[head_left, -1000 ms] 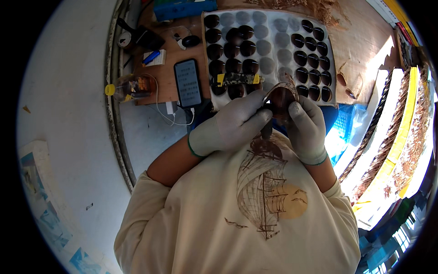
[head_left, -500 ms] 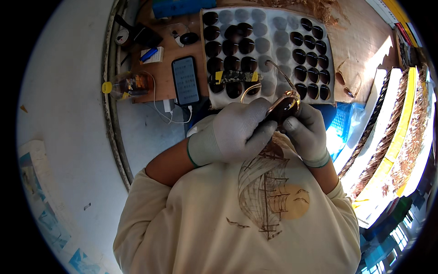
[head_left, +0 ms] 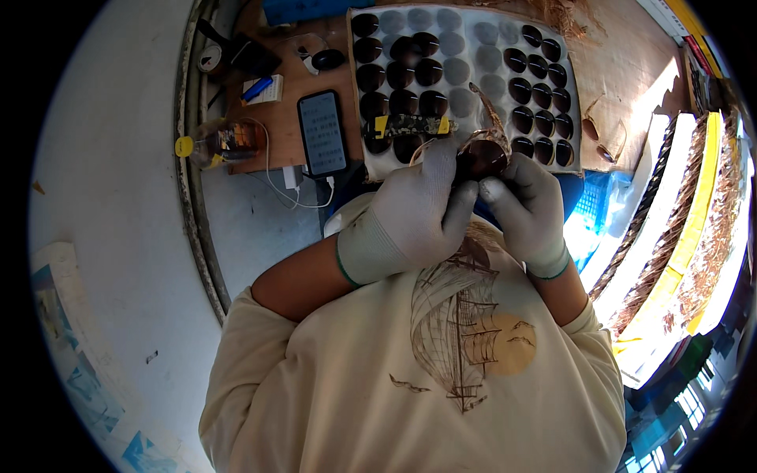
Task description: The person picks up dark lenses from a tray and fits them into gold-colored frames one by one. They handle each lens and frame with gloved hands, aligning and pressing the lens into the frame, then placing the assembled unit aside. The process repeats across multiple units.
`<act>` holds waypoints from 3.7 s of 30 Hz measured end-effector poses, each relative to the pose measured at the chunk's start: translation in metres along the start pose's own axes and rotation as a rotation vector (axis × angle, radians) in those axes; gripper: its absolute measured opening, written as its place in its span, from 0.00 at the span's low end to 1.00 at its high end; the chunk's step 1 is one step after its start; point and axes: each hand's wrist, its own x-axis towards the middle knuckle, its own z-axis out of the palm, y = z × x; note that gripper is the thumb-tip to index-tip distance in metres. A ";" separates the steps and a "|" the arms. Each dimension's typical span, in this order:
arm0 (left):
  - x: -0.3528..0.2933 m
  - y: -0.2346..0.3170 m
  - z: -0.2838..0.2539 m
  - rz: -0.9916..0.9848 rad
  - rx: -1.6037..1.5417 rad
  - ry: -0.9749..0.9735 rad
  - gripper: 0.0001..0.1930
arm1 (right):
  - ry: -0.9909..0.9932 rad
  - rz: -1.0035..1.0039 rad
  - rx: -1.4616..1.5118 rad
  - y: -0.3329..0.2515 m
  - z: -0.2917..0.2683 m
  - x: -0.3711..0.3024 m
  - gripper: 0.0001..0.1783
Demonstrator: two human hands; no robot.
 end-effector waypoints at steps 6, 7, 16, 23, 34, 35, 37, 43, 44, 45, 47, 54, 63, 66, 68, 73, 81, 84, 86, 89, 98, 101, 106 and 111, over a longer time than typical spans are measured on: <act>-0.007 0.004 0.007 0.077 0.206 0.002 0.25 | -0.022 -0.026 0.167 0.007 0.003 0.000 0.09; -0.007 0.002 0.009 0.118 0.200 0.028 0.25 | -0.028 -0.029 0.172 0.009 0.003 0.000 0.09; 0.025 0.003 0.007 0.048 0.285 -0.178 0.26 | -0.020 -0.138 0.052 0.029 -0.033 0.021 0.27; 0.098 0.007 0.025 0.090 0.247 -0.703 0.19 | -0.100 -0.473 -0.197 0.047 -0.088 0.021 0.26; 0.342 -0.155 0.153 -0.125 0.878 -0.309 0.33 | 0.338 -0.182 0.019 0.059 -0.132 -0.024 0.07; 0.340 -0.158 0.155 -0.101 0.860 -0.268 0.32 | 0.342 -0.203 0.058 0.059 -0.134 -0.026 0.07; 0.333 -0.159 0.152 -0.062 0.827 -0.177 0.31 | 0.342 -0.095 0.163 0.067 -0.134 -0.028 0.11; 0.291 -0.122 0.108 -0.148 0.349 0.053 0.24 | 0.391 0.037 0.439 0.048 -0.111 0.002 0.25; 0.270 -0.124 0.098 -0.066 0.365 0.102 0.20 | 0.315 -0.021 0.336 0.053 -0.113 0.009 0.31; 0.249 -0.116 0.087 0.004 0.318 0.103 0.16 | 0.304 -0.037 0.332 0.051 -0.111 0.014 0.33; 0.201 -0.101 0.061 0.042 0.235 0.074 0.11 | 0.280 -0.066 0.320 0.046 -0.103 0.020 0.36; 0.051 -0.026 -0.018 -0.070 -0.062 -0.280 0.08 | -0.099 -0.052 0.275 0.035 -0.061 0.012 0.32; 0.025 -0.013 0.002 -0.315 -0.647 -0.081 0.13 | -0.157 0.093 0.601 0.014 -0.026 -0.007 0.20; 0.022 -0.019 -0.004 -0.488 -1.030 -0.232 0.13 | -0.309 0.077 0.391 0.019 -0.034 -0.009 0.21; 0.021 -0.022 -0.007 -0.506 -1.104 -0.304 0.12 | -0.378 0.182 0.400 0.008 -0.034 -0.010 0.22; 0.013 -0.029 -0.001 -0.408 -1.056 -0.264 0.10 | -0.329 0.085 0.355 0.012 -0.025 -0.008 0.22; 0.012 -0.022 -0.002 -0.437 -0.835 -0.316 0.09 | -0.111 0.161 0.223 0.009 -0.018 -0.030 0.17; 0.016 -0.022 -0.001 -0.385 -0.708 -0.266 0.10 | -0.042 0.095 0.173 0.014 -0.010 -0.032 0.16; 0.016 -0.022 0.001 -0.370 -0.652 -0.247 0.10 | -0.049 0.089 0.115 0.018 -0.011 -0.031 0.15; 0.012 -0.024 0.003 -0.366 -0.633 -0.252 0.11 | -0.039 -0.028 0.035 0.011 -0.013 -0.026 0.14; 0.012 -0.025 0.000 -0.214 -0.527 -0.228 0.12 | -0.224 -0.121 0.004 0.023 -0.021 -0.014 0.12; 0.015 -0.022 -0.004 -0.157 -0.448 -0.257 0.11 | -0.198 -0.148 -0.202 0.011 -0.026 -0.015 0.13; 0.016 -0.018 -0.005 -0.177 -0.480 -0.281 0.10 | -0.176 -0.073 -0.198 0.014 -0.027 -0.019 0.14; 0.014 -0.023 -0.002 -0.175 -0.399 -0.284 0.13 | -0.121 0.012 -0.066 0.012 -0.019 -0.023 0.14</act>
